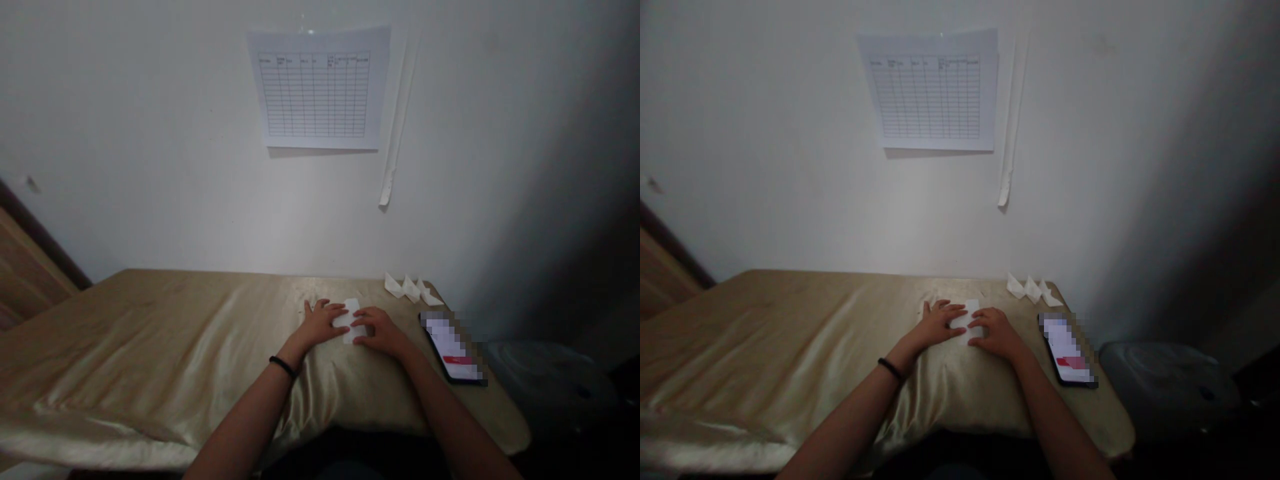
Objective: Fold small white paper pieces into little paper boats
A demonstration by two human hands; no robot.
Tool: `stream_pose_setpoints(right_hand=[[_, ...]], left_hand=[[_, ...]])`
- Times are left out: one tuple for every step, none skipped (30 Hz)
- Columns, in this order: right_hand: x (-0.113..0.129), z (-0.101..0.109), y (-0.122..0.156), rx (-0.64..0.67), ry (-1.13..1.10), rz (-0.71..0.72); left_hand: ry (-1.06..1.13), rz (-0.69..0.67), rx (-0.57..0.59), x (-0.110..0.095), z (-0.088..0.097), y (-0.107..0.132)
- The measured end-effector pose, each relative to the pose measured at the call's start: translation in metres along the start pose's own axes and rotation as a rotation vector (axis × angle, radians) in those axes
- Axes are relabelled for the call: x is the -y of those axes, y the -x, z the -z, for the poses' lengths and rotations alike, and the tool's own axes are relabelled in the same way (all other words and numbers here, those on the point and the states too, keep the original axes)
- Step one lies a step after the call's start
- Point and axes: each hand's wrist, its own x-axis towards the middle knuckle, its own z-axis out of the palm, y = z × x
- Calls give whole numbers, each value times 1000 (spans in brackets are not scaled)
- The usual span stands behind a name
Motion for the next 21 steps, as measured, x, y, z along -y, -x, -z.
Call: stream_pose_setpoints(right_hand=[[0, 1, 0, 11, 3, 0], [0, 1, 0, 21, 11, -1], [0, 1, 1, 28, 21, -4], [0, 1, 1, 34, 34, -8], [0, 0, 1, 38, 48, -15], [0, 0, 0, 40, 61, -21], [0, -1, 0, 40, 71, -27], [0, -1, 0, 37, 78, -32], [-1, -1, 0, 33, 83, -37], [-1, -1, 1, 30, 86, -42], [0, -1, 1, 27, 86, -46], [0, -1, 1, 26, 86, -49], [0, 0, 1, 26, 85, -50], [0, 1, 1, 27, 83, -49], [0, 1, 2, 28, 79, -45], [0, 2, 2, 27, 72, -38], [0, 2, 2, 25, 64, -31], [-1, 2, 2, 23, 54, -21], [-1, 3, 2, 21, 46, -12], [-1, 3, 2, 19, 40, -6], [-1, 4, 2, 19, 37, -3]], left_hand=[[1, -9, 15, 1, 2, 1], [2, -17, 32, 1, 3, 1], [4, -23, 46, 2, 5, 2], [9, -29, 58, 3, 6, 2], [16, -34, 69, 4, 6, 2], [24, -39, 79, 4, 7, 2], [32, -46, 87, 5, 7, 2], [40, -54, 95, 6, 8, 2], [47, -61, 102, 7, 8, 2], [52, -66, 108, 7, 9, 2], [56, -69, 113, 7, 9, 3], [60, -70, 116, 7, 10, 3], [62, -71, 116, 7, 10, 3], [63, -70, 110, 6, 10, 4], [64, -69, 100, 5, 9, 4], [63, -68, 86, 4, 9, 4], [61, -67, 71, 2, 8, 4], [59, -65, 55, 1, 7, 4], [56, -63, 43, 0, 7, 4], [53, -63, 33, -1, 6, 4], [51, -66, 23, -2, 5, 3]])
